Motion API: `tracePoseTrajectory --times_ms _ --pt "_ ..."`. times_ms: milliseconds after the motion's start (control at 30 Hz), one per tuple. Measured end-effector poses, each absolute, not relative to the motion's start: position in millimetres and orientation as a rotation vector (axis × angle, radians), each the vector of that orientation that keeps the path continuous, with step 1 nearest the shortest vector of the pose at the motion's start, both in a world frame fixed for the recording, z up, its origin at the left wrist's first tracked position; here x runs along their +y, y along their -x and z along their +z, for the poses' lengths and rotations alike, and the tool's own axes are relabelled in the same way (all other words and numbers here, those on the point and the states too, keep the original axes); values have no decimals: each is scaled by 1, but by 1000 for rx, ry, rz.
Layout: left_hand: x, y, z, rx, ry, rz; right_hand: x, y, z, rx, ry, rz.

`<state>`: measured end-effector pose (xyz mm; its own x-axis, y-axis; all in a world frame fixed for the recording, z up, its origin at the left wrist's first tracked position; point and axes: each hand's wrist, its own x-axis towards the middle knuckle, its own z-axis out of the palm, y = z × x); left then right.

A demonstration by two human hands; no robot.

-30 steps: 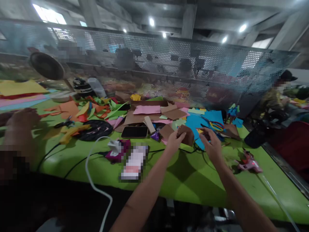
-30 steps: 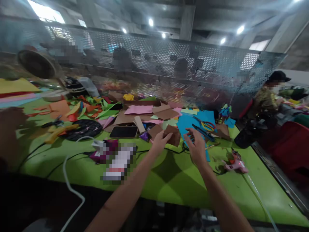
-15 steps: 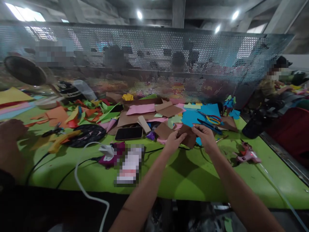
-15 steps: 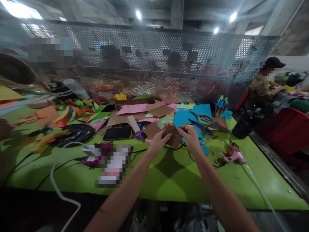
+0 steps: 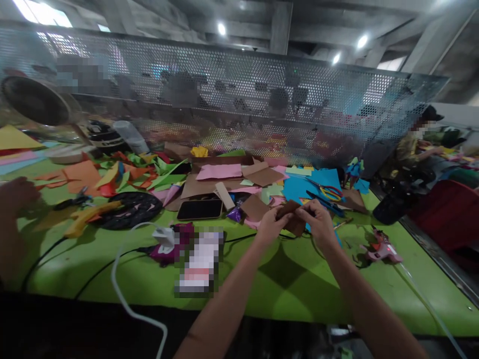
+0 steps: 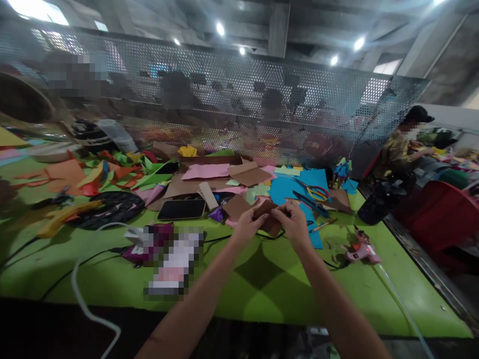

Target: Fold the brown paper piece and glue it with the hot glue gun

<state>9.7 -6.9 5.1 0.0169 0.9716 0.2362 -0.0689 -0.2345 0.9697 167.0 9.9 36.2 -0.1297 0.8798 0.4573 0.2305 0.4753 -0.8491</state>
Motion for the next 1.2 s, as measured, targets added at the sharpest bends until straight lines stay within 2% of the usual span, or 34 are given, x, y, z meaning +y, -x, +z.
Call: tracePoseTrajectory --times_ms 233,567,867,1200 --pt "-8 -8 6 1087 -1099 1435 9 -184 41 -1586 895 706" --pt "-12 -14 9 1052 -964 1384 18 -193 43 -2158 780 620" --pt "-20 -22 11 905 -1143 1216 12 -194 31 -1853 880 889" --pt "-28 -21 10 1088 -1485 1186 1 -188 32 -1691 1050 808"
